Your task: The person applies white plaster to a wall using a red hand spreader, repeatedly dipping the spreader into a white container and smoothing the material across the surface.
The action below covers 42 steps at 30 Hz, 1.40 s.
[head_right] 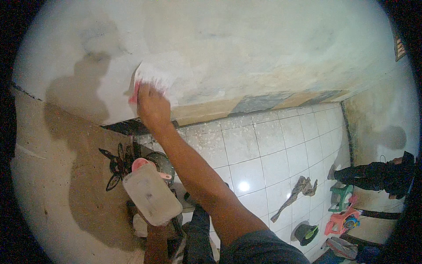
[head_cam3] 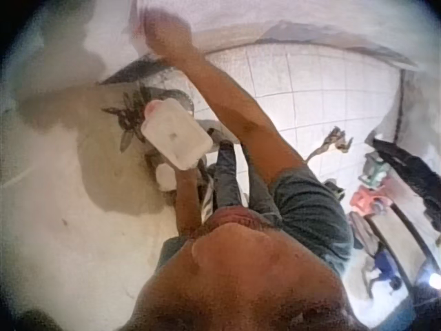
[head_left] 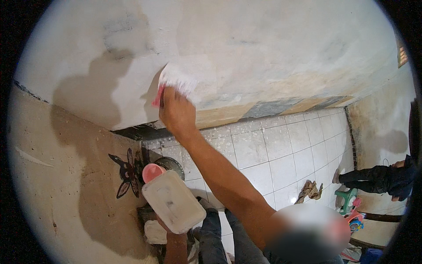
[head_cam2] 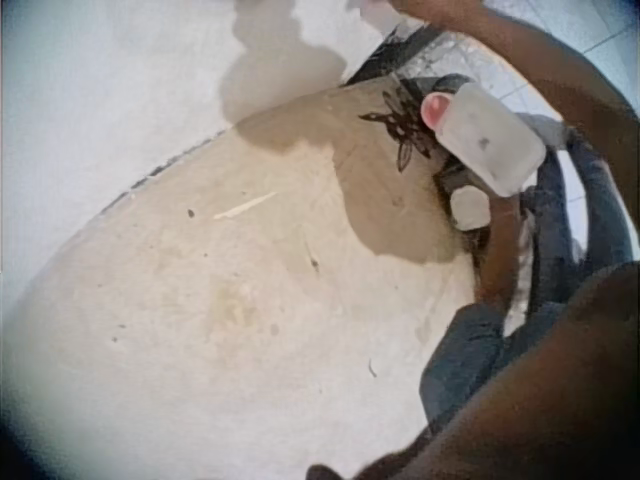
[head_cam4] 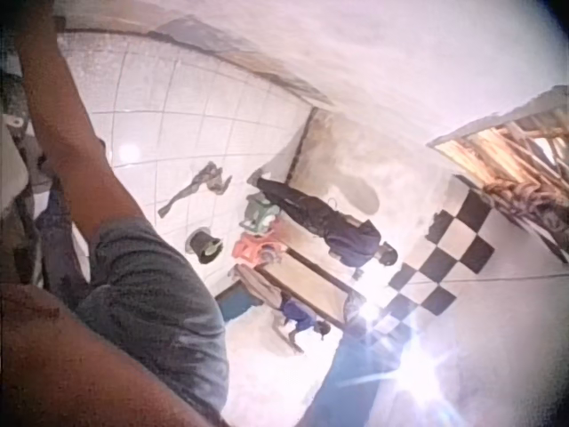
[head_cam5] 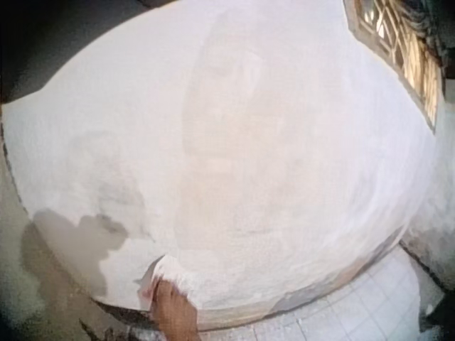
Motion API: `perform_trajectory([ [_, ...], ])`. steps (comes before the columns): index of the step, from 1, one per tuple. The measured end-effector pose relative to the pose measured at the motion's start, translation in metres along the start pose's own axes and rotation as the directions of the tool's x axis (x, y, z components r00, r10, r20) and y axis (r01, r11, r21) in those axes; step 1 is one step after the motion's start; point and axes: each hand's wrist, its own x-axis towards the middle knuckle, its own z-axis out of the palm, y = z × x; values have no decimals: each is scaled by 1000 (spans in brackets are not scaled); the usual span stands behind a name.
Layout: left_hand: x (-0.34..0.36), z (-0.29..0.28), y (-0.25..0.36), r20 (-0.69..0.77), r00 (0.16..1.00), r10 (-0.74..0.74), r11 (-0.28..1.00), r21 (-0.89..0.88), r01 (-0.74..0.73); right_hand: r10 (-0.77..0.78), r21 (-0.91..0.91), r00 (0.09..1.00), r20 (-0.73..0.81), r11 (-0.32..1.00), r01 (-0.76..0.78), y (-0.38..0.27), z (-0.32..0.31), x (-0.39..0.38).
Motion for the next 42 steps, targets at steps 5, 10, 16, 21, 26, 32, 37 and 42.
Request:
perform_trajectory([
  [5, -5, -8, 3, -5, 1000, 0, 999, 50, 0, 176, 405, 984, 24, 898, -170, 50, -19, -67],
  [10, -6, -19, 5, 4, 1000, -2, 996, 87, 2, 659, 936, 740, -132, 329, -126, 94, -89, -30],
  [16, -5, -17, 5, -5, 1000, 6, 997, 76, -5, 24, 116, 800, -600, 992, 57, 71, -85, 46],
  [21, 0, -10, 1, 1, 1000, 6, 997, 74, -6, -72, 128, 993, 93, 990, 60, 20, -5, -5],
  [26, 3, -12, -4, -3, 1000, 13, 997, 79, -13, -79, 223, 980, 181, 974, 37, 34, -32, -66],
  [32, 7, -24, -6, 23, 1000, 15, 998, 66, -16, -37, 24, 902, -430, 998, 52, 41, -138, -4],
  [37, 5, -23, -2, 16, 1000, 15, 999, 49, -15, -169, -197, 837, -521, 977, 75, 34, -165, 56],
  [42, 2, -19, -1, 8, 1000, 20, 999, 32, -20, -183, -337, 970, 161, 914, 228, 68, -54, 10],
])
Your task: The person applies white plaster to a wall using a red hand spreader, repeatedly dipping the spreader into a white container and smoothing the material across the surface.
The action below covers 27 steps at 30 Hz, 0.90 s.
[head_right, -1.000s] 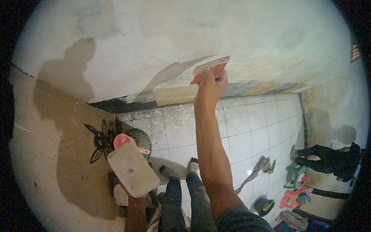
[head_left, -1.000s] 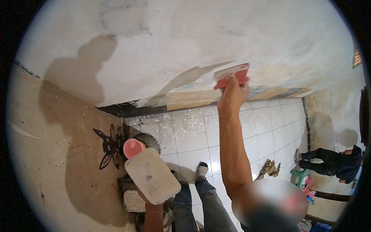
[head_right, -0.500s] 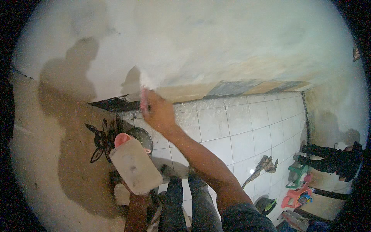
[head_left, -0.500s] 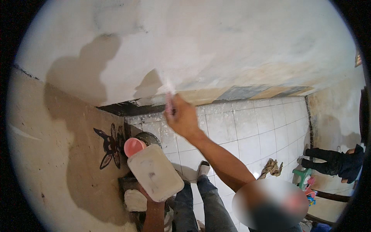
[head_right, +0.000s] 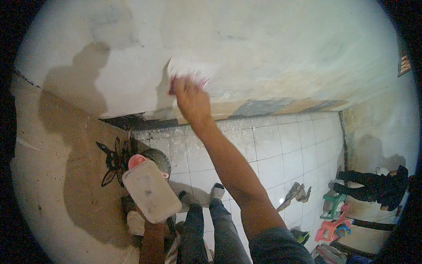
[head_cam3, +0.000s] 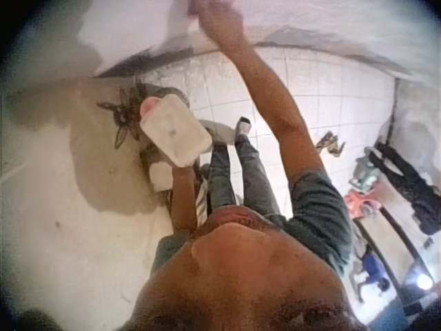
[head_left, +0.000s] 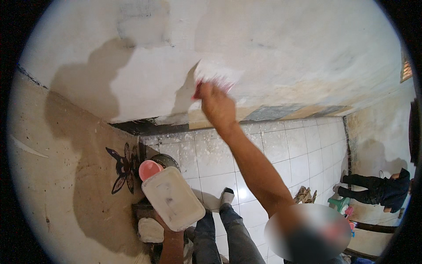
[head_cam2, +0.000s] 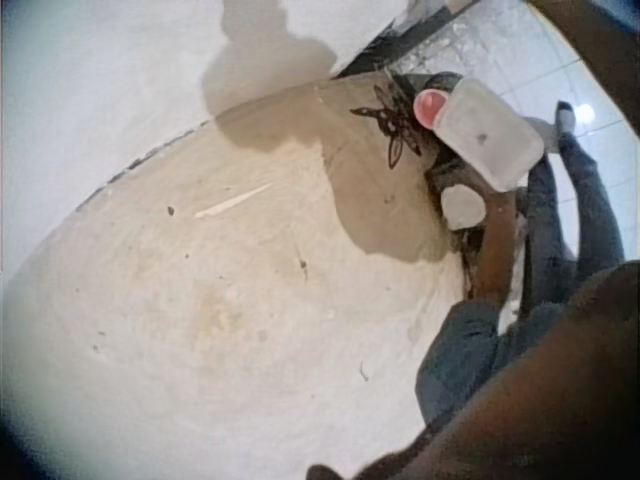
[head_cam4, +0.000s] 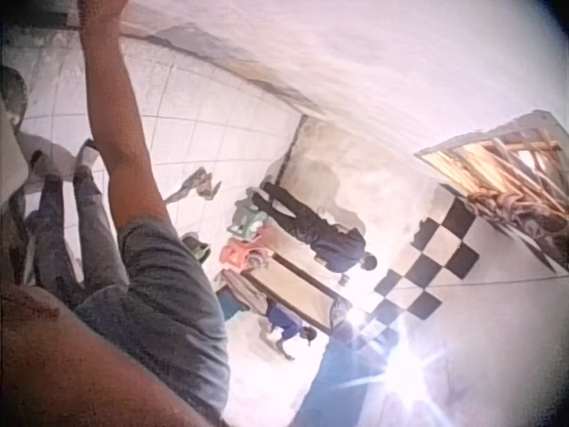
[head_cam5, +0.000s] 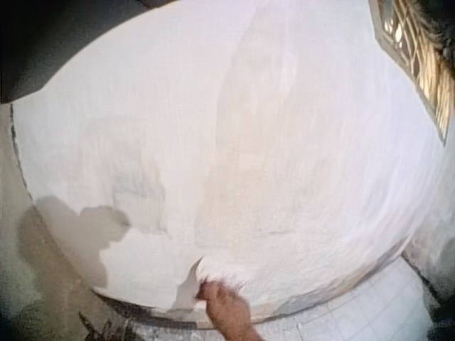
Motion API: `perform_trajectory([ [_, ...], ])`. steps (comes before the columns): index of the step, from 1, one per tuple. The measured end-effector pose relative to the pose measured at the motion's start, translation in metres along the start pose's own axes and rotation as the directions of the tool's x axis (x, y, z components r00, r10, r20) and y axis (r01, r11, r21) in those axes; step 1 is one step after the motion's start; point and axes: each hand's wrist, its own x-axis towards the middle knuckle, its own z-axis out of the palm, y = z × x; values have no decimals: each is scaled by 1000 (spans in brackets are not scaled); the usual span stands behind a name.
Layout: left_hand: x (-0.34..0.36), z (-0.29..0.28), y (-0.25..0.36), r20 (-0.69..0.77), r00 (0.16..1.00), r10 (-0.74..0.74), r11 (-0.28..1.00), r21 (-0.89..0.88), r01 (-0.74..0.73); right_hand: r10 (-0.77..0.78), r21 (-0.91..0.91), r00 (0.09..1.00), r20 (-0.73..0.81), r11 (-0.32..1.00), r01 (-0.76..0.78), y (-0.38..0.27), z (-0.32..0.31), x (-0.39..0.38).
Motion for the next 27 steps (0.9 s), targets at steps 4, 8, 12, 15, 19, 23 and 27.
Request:
perform_trajectory([
  [4, -4, -6, 1, -19, 1000, -5, 1000, 17, 5, 57, 165, 985, 163, 983, -84, -1, 51, -72],
  [8, -9, -16, 4, -46, 999, -4, 1000, 11, 5, 313, 386, 948, -66, 884, -265, 9, 36, -99],
  [12, -11, -18, 9, -48, 999, -9, 1000, 10, 10, 612, 521, 671, -419, 767, -374, 44, -9, -60],
  [15, -8, -16, 13, -43, 999, -20, 1000, 5, 20, 571, 546, 615, -544, 797, -258, 41, -11, -8],
  [19, -5, -14, 15, -34, 999, -26, 1000, -3, 26, 429, 556, 865, -259, 799, -229, -42, 31, 12],
  [23, -7, -23, 18, -39, 999, -26, 1000, 4, 26, 103, 498, 990, -93, 866, -43, -94, 49, -38],
  [27, -10, -52, 27, -60, 998, -16, 1000, 0, 16, -54, 332, 961, -271, 932, 146, -68, 23, -56],
])
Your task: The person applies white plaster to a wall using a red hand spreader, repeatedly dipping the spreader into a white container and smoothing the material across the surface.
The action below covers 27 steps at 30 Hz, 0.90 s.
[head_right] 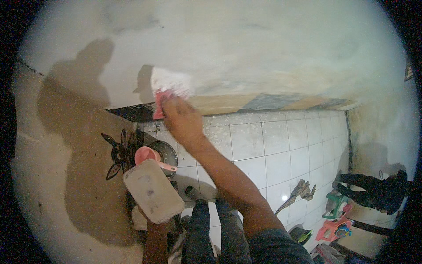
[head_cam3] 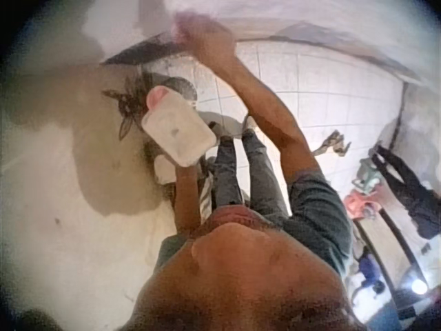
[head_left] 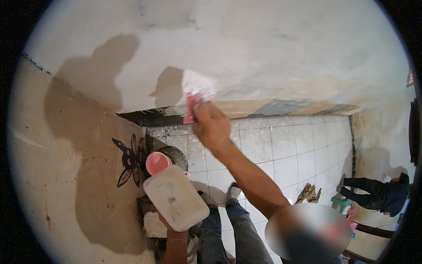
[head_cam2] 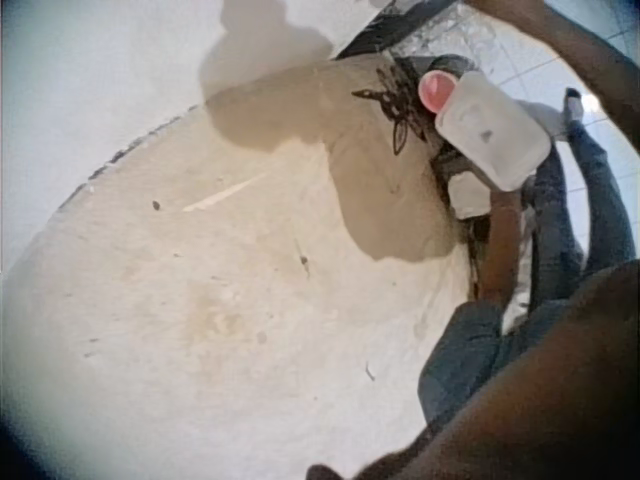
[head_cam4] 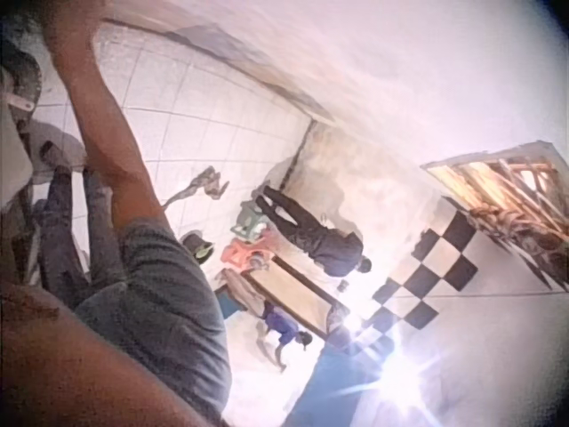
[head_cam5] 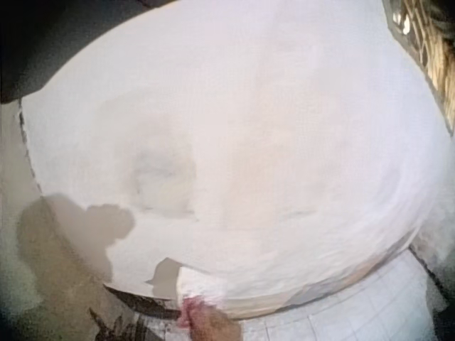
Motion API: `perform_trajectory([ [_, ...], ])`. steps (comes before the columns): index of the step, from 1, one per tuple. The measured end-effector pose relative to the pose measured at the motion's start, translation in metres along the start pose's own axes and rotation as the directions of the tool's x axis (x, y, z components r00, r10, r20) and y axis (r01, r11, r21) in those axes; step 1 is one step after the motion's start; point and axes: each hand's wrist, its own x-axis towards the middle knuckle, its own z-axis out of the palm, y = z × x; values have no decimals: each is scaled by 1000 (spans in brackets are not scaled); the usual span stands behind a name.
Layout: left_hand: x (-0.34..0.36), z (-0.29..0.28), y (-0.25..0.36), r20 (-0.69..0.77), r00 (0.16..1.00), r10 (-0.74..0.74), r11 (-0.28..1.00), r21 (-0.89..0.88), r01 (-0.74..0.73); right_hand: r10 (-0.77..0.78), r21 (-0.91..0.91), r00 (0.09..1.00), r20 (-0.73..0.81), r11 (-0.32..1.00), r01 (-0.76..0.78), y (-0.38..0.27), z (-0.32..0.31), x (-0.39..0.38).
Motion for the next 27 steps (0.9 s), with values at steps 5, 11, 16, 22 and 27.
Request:
perform_trajectory([
  [5, -3, -24, 22, -25, 981, -190, 982, 10, 191, -69, -359, 971, -231, 933, -19, 51, -11, 35],
  [11, -9, 27, -2, 205, 978, 28, 997, 62, -42, -58, -338, 916, 397, 919, 204, 105, 65, -29],
  [16, -11, 53, -2, -25, 996, 81, 996, -32, -82, 336, -125, 884, 324, 942, -312, 100, 42, -112],
  [22, -7, 35, 2, -15, 998, 64, 997, -33, -64, 344, -115, 908, -239, 919, -378, 82, -42, -26],
  [27, -1, 34, -8, 5, 999, 47, 998, -32, -47, 204, -146, 805, -557, 930, -337, 74, -52, 55],
])
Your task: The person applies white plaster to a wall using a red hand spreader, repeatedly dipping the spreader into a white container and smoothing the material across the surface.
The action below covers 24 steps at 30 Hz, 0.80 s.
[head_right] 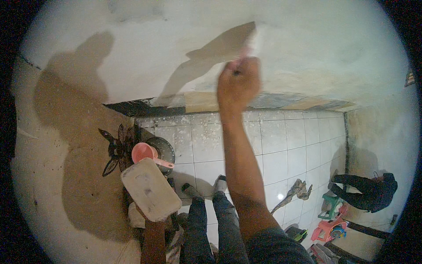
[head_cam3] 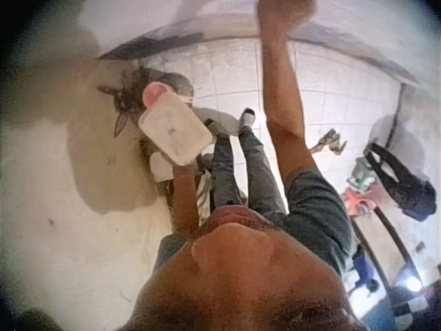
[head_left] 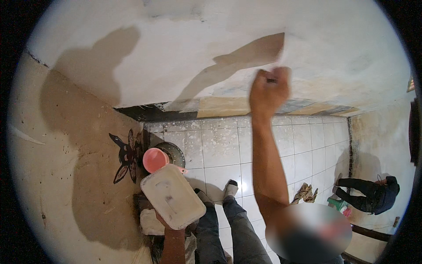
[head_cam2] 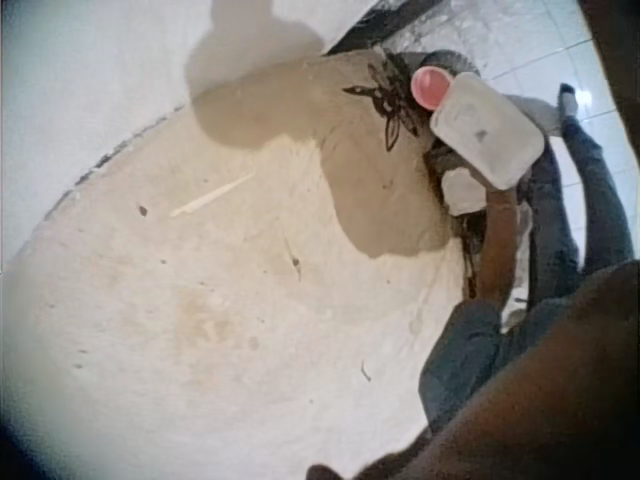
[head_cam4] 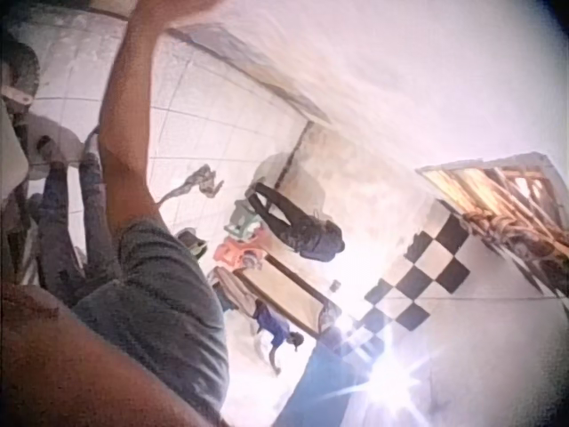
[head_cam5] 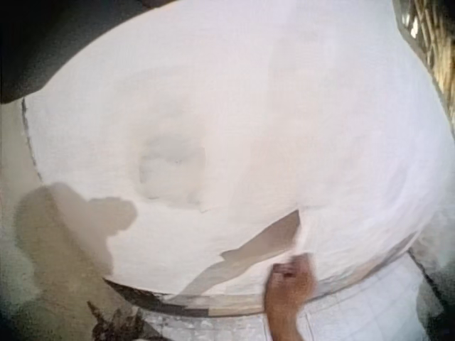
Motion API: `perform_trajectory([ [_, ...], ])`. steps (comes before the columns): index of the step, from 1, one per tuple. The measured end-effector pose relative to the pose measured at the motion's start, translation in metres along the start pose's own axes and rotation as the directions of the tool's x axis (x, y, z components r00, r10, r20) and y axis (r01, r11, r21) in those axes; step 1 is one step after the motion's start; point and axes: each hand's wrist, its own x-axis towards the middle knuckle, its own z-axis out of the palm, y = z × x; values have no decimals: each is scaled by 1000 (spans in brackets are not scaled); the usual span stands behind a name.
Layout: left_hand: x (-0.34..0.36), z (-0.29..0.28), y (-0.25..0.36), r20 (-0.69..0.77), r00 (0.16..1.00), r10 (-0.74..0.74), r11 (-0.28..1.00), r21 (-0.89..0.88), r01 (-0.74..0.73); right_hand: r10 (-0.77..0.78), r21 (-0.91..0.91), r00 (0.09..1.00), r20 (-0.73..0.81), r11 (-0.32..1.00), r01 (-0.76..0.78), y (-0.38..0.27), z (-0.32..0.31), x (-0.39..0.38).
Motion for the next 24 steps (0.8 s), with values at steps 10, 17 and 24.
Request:
perform_trajectory([
  [10, -1, -15, -10, 39, 999, -26, 1000, -2, 26, -130, 53, 466, 875, 983, 175, -11, -11, -117],
  [17, 1, -40, -4, -4, 999, -43, 995, -92, 43, -365, 108, 794, 487, 927, 360, 9, 27, -75],
  [24, 5, -15, -18, -75, 997, -18, 992, -126, 8, -310, 73, 378, 873, 848, 526, 91, 35, -178],
])
